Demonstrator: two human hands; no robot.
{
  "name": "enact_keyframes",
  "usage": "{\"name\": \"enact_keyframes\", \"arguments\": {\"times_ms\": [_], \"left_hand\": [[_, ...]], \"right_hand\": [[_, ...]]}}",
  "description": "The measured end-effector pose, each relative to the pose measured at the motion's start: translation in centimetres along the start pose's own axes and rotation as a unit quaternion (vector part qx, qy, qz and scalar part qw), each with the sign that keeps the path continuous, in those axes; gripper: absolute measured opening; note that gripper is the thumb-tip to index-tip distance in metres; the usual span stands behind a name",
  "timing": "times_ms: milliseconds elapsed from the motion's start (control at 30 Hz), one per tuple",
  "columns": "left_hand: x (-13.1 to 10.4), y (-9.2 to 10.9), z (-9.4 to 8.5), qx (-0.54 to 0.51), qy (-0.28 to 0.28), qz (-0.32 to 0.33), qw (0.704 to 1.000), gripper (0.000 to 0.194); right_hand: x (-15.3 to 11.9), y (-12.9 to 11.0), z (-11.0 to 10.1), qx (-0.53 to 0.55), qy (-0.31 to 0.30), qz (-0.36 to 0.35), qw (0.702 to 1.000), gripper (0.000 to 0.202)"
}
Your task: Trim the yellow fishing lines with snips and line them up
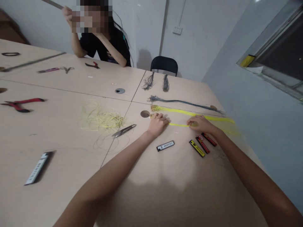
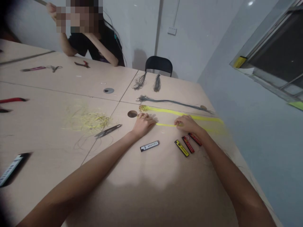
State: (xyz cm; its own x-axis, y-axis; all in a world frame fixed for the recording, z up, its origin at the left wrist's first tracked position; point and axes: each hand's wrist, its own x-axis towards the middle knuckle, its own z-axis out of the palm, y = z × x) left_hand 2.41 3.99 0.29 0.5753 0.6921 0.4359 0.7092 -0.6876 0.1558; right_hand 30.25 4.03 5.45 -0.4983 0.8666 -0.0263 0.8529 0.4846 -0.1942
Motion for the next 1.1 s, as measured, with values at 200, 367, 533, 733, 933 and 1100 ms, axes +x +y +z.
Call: {"name": "enact_keyframes", "arguments": {"times_ms": [200,367,533,733,933,1100], "left_hand": [[0.0,-0.1,0.3,0.002,0.015,0.005,1.000,0.031],[-0.1,-0.2,0.4,-0.001,0.016,0.004,1.000,0.029],[-0.1,-0.3,0.5,-0.001,0.018,0.006,1.000,0.029],[-0.1,-0.3,0.7,0.003,0.025,0.009,1.000,0.031],[-0.1,-0.3,0.4,0.003,0.015,0.005,1.000,0.031],[-0.1,-0.3,0.4,-0.012,0.020,0.010,1.000,0.035]], "right_hand": [[-1.7,2.1,-1.6,-0.073,-0.044,0.020,0.996,0.017],[-2.9,4.1,-2.0,-0.092,-0.039,0.042,0.994,0.016],[-4.6,6.4,-2.4,-0.104,-0.037,0.079,0.991,0.016],[-6.9,8.8,-3.1,-0.125,-0.033,0.118,0.985,0.012],[-9.3,10.6,-3.9,-0.161,-0.060,0.179,0.969,0.018],[-11.9,12.9,-3.6,-0.169,-0.010,0.200,0.965,0.013]]}}
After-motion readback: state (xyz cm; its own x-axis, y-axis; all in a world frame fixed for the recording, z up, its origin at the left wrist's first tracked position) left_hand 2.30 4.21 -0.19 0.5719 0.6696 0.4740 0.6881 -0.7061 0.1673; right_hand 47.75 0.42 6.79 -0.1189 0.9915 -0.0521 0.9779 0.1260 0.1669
